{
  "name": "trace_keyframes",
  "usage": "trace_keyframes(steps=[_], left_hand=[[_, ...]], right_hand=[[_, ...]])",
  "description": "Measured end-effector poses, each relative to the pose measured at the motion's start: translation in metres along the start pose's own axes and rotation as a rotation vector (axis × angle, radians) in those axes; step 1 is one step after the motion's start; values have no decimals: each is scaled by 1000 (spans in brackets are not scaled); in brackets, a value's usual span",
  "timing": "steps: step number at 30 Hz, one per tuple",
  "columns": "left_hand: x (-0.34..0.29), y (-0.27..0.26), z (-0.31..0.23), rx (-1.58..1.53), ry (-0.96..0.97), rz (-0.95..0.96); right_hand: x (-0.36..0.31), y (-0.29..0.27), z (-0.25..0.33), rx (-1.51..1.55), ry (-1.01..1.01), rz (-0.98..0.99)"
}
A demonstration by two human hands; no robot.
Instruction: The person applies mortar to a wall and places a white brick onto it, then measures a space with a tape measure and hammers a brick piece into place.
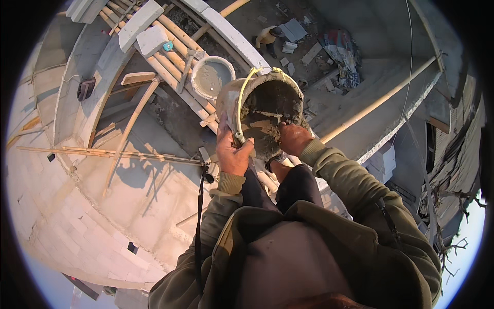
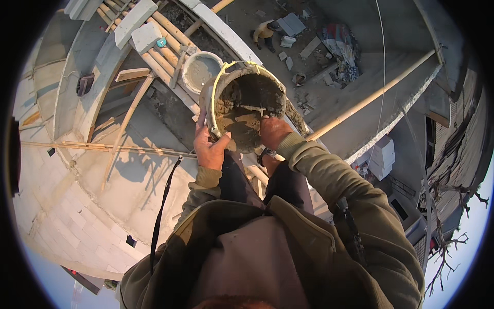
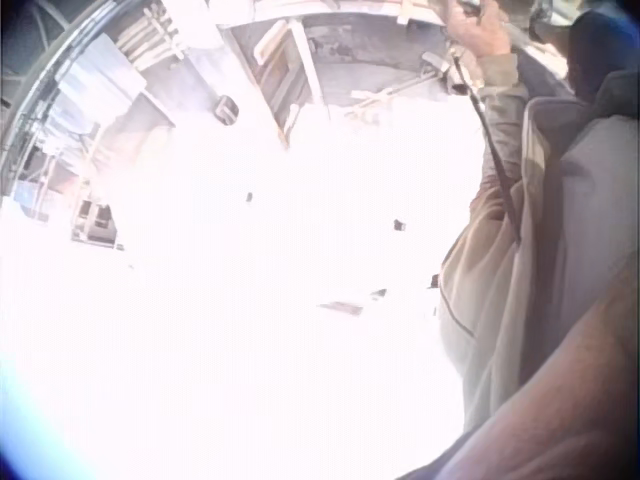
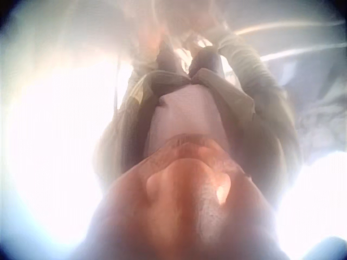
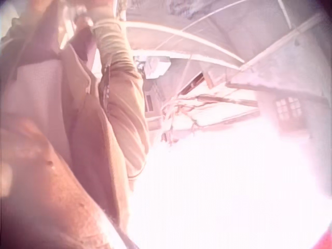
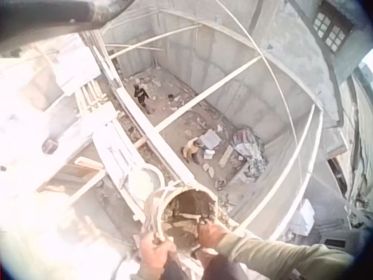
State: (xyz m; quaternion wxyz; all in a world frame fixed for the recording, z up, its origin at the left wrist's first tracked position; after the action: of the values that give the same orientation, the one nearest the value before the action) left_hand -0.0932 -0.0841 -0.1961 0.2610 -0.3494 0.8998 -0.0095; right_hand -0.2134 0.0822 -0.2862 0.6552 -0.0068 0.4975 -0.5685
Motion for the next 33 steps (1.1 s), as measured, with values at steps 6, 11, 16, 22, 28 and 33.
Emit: trace_keyframes(steps=[6, 11, 16, 22, 28, 33], left_hand=[[-25, -21, -96, -638, -122, 214], [-42, -51, -188, -637, 52, 239], [-54, -65, -264, -475, 171, 310], [-86, -86, -321, -495, 283, 284], [-105, -100, -316, -369, 370, 190], [-130, -110, -308, 58, 590, -111]], right_hand=[[-96, -161, 39, 143, 41, -635], [-140, -216, 109, 70, -105, -428], [-182, -301, 155, 112, -129, -792], [-228, -354, 207, -28, -209, -950], [-223, -310, 221, -358, -181, -551], [-210, -290, 211, -362, -210, -806]])
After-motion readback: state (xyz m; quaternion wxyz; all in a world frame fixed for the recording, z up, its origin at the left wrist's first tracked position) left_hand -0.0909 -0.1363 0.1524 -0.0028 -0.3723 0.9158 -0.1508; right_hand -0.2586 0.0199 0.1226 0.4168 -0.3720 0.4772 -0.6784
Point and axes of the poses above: each hand's wrist, its own x-axis towards the middle knuckle, its own y-axis out of the palm, z = x × y, the point moved 7 cm from there along x, towards the middle knuckle, and after that the axes turned 9 degrees about -y, right-handed, at the moved point
